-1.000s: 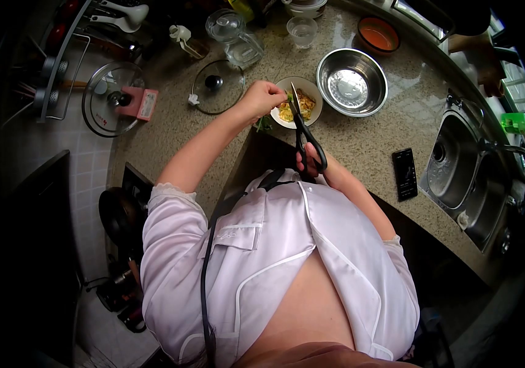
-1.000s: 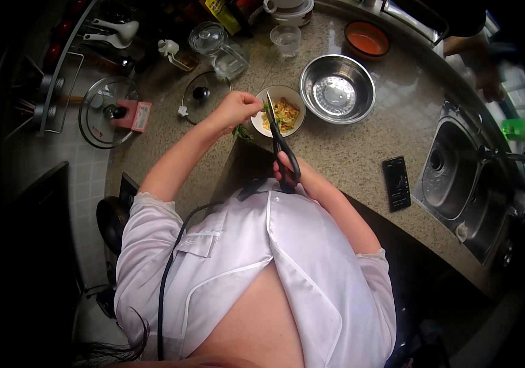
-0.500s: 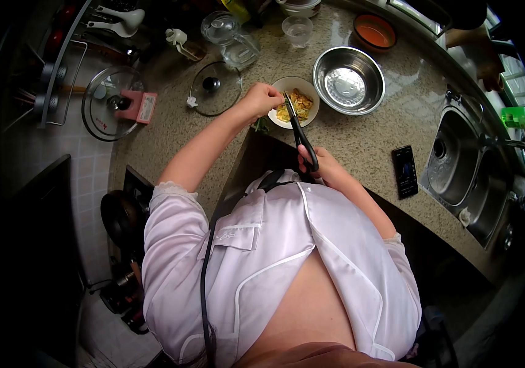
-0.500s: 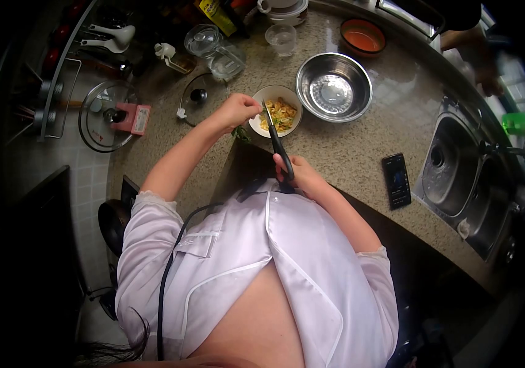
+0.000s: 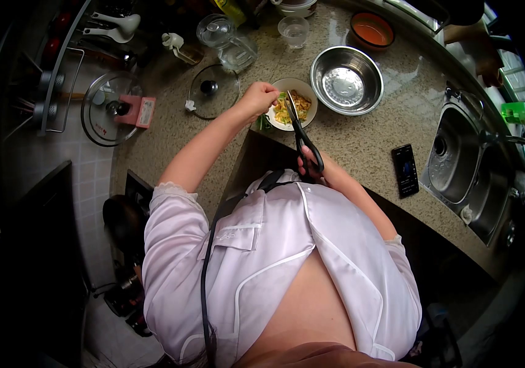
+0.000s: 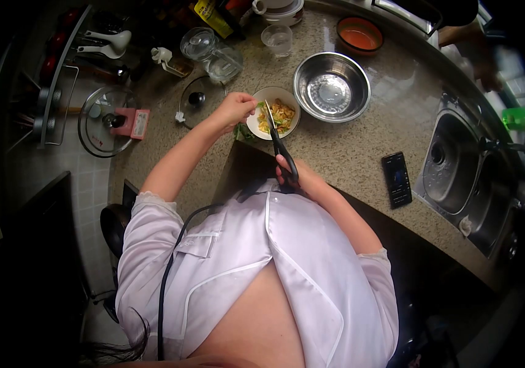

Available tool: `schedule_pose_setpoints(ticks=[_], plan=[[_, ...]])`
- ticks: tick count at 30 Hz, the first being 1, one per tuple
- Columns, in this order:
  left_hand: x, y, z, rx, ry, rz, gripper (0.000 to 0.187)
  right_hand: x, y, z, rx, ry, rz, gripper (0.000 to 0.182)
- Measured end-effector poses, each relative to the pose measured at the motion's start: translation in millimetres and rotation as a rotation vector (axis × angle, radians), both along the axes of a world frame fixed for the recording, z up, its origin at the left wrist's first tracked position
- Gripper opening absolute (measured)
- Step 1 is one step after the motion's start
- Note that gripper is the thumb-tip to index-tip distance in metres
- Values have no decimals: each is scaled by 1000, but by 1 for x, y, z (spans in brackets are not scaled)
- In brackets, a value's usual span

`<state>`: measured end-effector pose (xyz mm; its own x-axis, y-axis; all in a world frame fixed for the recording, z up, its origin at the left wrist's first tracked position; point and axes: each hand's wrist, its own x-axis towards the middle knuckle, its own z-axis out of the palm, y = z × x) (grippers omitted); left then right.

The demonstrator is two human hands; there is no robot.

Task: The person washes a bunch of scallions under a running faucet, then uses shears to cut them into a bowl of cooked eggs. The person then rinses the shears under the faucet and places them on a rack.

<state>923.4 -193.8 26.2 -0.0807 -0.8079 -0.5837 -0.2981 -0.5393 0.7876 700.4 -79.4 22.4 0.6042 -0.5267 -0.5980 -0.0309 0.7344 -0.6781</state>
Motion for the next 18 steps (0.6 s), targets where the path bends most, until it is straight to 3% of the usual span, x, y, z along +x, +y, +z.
schedule_pose_setpoints(ticks=[18], plan=[[-11,6,5,-6,61,16,11,6,-6,8,11,19,2,48]])
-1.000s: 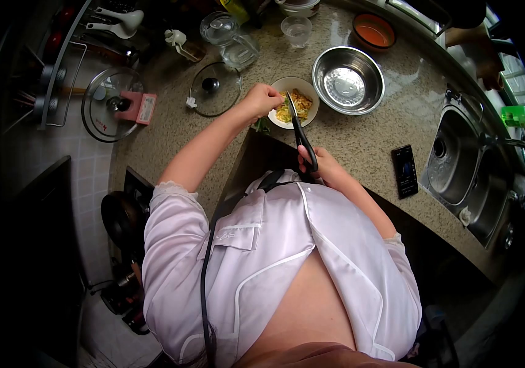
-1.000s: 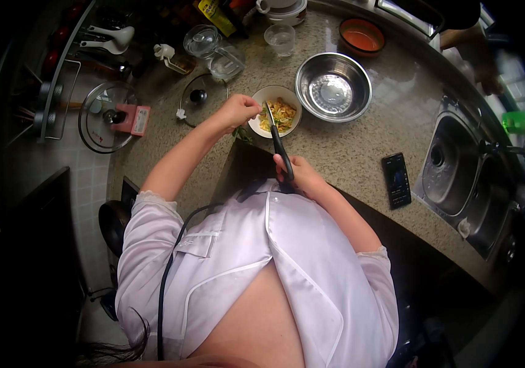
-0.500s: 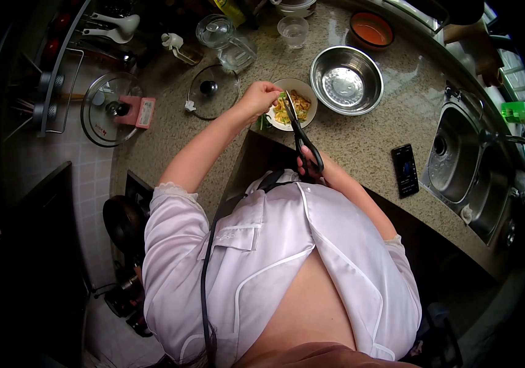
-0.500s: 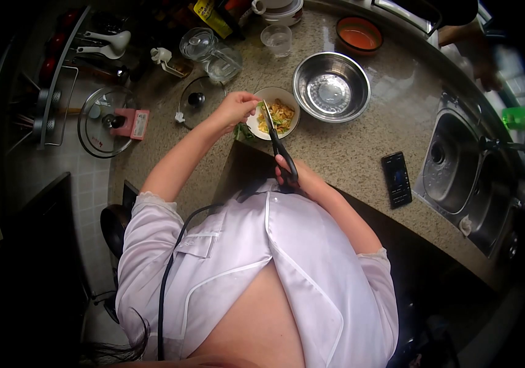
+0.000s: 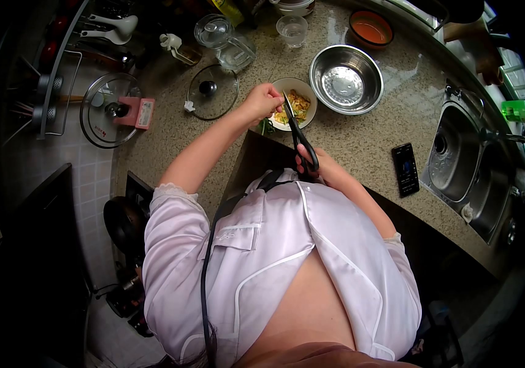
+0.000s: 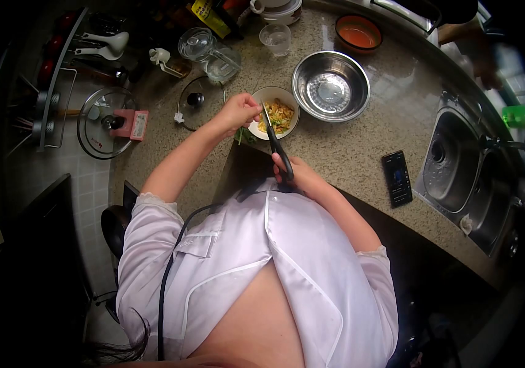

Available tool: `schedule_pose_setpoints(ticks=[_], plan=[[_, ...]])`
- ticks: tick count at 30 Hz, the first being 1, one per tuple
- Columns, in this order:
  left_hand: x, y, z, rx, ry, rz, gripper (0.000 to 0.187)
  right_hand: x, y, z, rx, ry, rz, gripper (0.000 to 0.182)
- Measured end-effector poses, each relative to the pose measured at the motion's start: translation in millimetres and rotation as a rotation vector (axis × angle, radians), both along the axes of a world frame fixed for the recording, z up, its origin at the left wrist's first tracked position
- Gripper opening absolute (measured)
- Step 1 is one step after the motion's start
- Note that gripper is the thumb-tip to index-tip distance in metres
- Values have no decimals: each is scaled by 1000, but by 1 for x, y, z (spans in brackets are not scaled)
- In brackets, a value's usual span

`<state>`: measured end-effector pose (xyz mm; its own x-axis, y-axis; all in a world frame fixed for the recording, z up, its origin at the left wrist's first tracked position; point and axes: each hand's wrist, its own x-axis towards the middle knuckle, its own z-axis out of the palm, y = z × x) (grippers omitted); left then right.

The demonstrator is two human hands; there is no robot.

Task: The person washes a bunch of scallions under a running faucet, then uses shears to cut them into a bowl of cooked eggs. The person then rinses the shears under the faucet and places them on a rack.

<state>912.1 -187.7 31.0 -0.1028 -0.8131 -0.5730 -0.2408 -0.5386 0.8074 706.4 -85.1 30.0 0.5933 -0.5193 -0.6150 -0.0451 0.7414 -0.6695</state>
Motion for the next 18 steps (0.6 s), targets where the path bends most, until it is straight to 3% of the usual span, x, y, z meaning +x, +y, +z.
schedule_pose_setpoints(ticks=[9,15,18], plan=[[2,-3,-2,24,12,31,11,1,0,-9,-155,78,74,44],[8,-6,6,50,124,60,10,1,-4,5,-58,58,-49,37],[8,-5,15,80,215,45,9,2,-21,-7,-179,36,-86,33]])
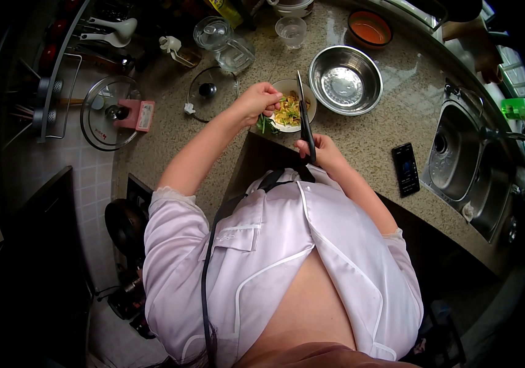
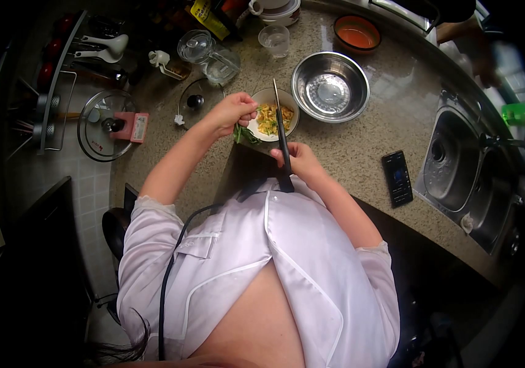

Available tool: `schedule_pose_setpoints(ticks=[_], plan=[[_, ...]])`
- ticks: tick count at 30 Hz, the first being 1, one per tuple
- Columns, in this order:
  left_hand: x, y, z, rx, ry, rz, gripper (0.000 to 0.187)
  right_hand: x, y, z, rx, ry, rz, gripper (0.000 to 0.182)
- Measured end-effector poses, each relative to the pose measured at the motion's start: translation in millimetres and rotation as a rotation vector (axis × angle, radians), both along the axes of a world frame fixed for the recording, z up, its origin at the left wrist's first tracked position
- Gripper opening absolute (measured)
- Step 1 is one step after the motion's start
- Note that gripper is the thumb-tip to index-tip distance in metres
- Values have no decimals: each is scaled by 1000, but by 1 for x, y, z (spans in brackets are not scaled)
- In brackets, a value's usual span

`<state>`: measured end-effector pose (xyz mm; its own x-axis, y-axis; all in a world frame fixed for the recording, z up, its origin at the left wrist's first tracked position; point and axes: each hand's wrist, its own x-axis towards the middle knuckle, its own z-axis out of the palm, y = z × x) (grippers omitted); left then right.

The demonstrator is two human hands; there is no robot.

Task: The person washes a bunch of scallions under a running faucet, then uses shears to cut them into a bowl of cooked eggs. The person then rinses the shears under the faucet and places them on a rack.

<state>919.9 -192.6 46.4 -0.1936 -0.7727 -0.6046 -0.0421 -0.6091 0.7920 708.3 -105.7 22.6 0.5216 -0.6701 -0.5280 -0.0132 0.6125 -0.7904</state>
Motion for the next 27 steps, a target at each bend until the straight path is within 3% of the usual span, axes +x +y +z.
schedule_pose_setpoints(ticks=[3,8,10,19,23,27], plan=[[-4,3,13,10,48,-24,9,11,-17,2,-109,-63,-163,39],[-7,12,21,20,144,-129,12,24,-52,11,-152,-117,-222,43],[-6,14,18,30,205,-116,13,33,-57,8,-175,-303,-255,37],[7,19,22,177,336,-176,16,36,-65,13,-167,-351,-131,18],[7,21,21,76,307,-178,20,32,-73,13,-244,-186,-155,14],[9,24,24,-22,265,-242,22,32,-71,20,-243,-241,-124,15]])
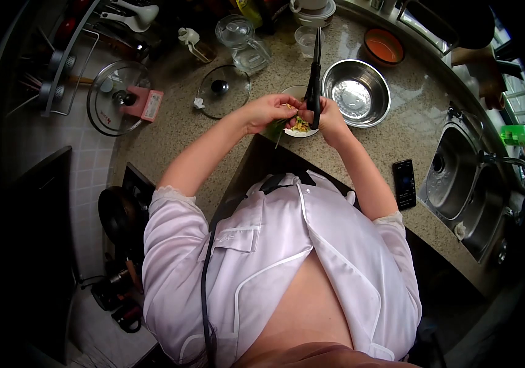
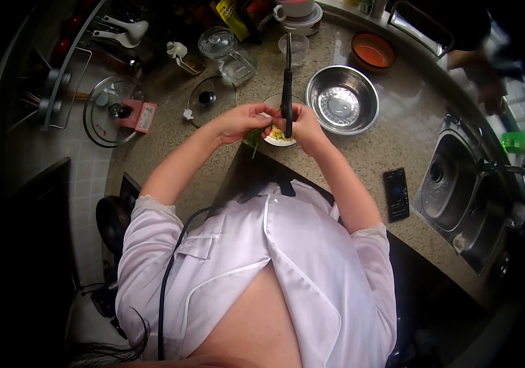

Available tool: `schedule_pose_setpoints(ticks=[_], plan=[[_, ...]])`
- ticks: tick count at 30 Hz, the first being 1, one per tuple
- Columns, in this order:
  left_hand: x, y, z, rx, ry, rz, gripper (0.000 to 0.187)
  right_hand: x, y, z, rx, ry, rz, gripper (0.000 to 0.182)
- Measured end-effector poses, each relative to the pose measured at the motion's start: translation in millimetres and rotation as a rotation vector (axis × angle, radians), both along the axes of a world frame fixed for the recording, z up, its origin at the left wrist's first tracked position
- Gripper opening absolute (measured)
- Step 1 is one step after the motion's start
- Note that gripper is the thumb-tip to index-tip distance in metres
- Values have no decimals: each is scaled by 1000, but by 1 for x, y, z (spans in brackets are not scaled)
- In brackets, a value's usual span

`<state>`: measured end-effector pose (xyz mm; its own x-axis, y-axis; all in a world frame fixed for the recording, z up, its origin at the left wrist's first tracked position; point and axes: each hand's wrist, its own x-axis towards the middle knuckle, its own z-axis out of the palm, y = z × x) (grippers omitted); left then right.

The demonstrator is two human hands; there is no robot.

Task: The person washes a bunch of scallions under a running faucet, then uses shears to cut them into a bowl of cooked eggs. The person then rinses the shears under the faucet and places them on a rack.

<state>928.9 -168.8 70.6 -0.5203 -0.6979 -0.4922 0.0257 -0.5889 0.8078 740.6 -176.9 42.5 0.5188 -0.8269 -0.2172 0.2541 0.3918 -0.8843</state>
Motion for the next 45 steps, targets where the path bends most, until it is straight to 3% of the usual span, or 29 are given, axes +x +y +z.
schedule_pose_setpoints(ticks=[4,11,13,20,26,31,36,38,45], plan=[[7,2,-10,-73,-87,-46,20,-4,-6,-6,-27,72,-51,16],[12,2,-13,40,-145,-41,30,-7,-8,-10,-20,95,-64,17],[10,5,-12,116,-105,56,30,-8,-7,-12,-39,132,-40,17],[9,0,-10,109,-231,-18,28,-4,-6,-17,-53,104,-43,18],[14,0,-13,63,-297,152,23,-15,-2,-17,-49,222,-78,24],[14,1,-13,-1,-340,261,22,-30,19,-15,33,309,21,23],[8,-4,-17,-125,-356,332,22,-38,56,-25,137,381,222,35],[6,-4,-18,-155,-353,364,22,-42,67,-29,293,265,338,42],[1,-5,-35,-254,-436,368,23,-47,89,-19,262,222,412,50]])
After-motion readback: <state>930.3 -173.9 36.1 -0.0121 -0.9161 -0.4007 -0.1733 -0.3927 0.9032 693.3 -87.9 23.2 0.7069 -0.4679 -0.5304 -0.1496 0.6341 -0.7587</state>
